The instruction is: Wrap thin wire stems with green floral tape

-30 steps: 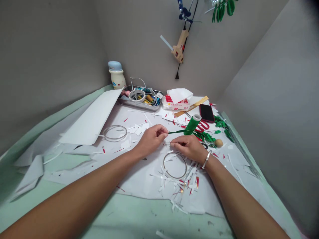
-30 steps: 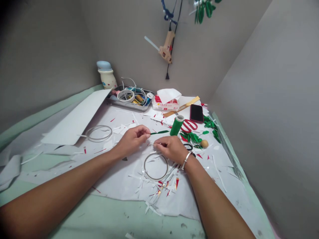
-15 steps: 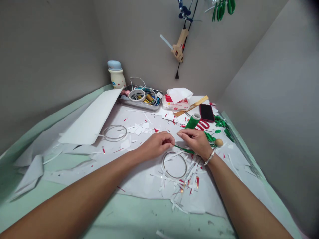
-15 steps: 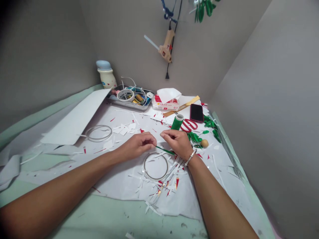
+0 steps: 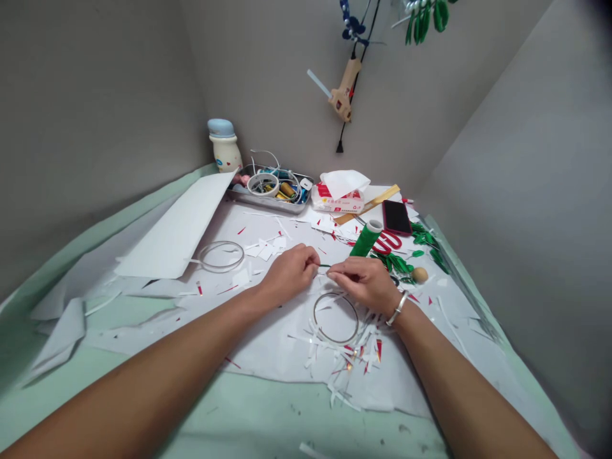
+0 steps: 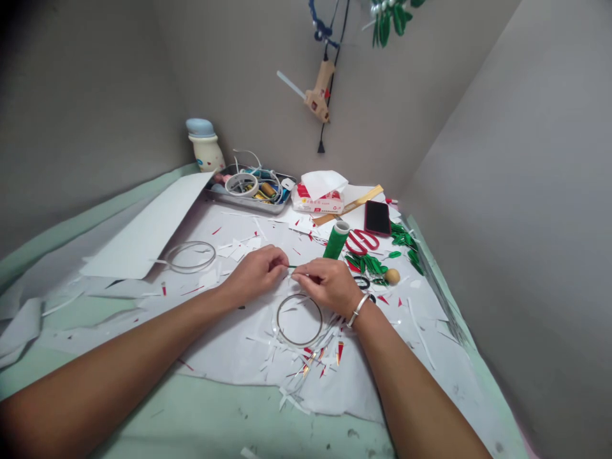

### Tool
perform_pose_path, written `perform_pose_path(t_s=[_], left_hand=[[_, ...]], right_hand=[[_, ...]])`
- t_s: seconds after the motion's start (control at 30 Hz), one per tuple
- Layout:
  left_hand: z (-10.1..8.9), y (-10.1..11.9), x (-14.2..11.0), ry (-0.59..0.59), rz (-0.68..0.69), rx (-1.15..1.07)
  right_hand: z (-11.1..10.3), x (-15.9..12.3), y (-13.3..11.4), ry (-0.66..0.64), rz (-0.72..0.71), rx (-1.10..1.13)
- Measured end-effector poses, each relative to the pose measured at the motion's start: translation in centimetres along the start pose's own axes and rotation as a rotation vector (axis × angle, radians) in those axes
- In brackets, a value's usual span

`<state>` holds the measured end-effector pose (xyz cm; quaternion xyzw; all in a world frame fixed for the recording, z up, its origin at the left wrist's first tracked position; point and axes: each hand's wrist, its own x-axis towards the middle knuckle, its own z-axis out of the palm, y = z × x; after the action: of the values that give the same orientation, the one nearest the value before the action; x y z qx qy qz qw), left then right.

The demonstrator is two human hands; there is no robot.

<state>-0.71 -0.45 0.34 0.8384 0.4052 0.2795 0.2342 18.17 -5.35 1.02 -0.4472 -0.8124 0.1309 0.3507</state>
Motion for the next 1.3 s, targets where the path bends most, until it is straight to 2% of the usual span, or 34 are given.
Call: perform_pose_path(t_s=[0.17, 0.27, 0.33, 0.43, 0.53, 0.6, 0.7, 0.83, 0.97, 1.03, 1.17, 1.3], left_hand=[[0.0, 1.1, -0.5, -0.195, 0.165, -0.105], [-0.2, 1.6, -0.6, -0.225, 0.136, -0.304], [-0.3, 1.6, -0.5, -0.200, 0.063, -0.429], [-0.3, 1.2, -0.2, -0.108, -0.038, -0.508], [-0.2, 0.6, 0.1, 0.012, -0.095, -0.422], [-0.2, 0.3, 0.2, 0.074, -0.105, -0.280], [-0.1, -0.1, 0.2, 0.087, -0.064, -0.074], [0.1, 0.0, -0.2, -0.028, 0.017, 0.024], [0.0, 1.0, -0.5, -0.185, 0.116, -0.109], [-0.2, 1.5, -0.5, -0.227, 0.105, -0.250], [-0.3, 1.7, -0.3, -0.183, -0.025, -0.498], [-0.2, 1.0, 0.1, -0.047, -0.105, -0.525]], right_hand=[[-0.5, 0.0, 1.4, 0.143, 0.149, 0.094], [-0.5, 0.0, 2.5, 0.155, 0.243, 0.102], [-0.4, -0.1, 2.7, 0.094, 0.255, 0.087], [0.0, -0.1, 2.3, -0.027, 0.200, 0.052], [0.4, -0.1, 1.2, -0.145, 0.103, 0.031], [0.5, -0.1, 0.4, -0.165, 0.036, 0.029], [0.4, 0.0, -0.3, -0.090, -0.022, 0.009], [0.0, 0.0, 0.0, 0.045, 0.002, -0.005], [-0.4, 0.0, 1.7, 0.171, 0.145, 0.071], [-0.4, 0.0, 2.5, 0.193, 0.212, 0.083], [-0.1, -0.1, 2.8, 0.055, 0.227, 0.087], [0.4, -0.2, 1.7, -0.133, 0.134, 0.056]])
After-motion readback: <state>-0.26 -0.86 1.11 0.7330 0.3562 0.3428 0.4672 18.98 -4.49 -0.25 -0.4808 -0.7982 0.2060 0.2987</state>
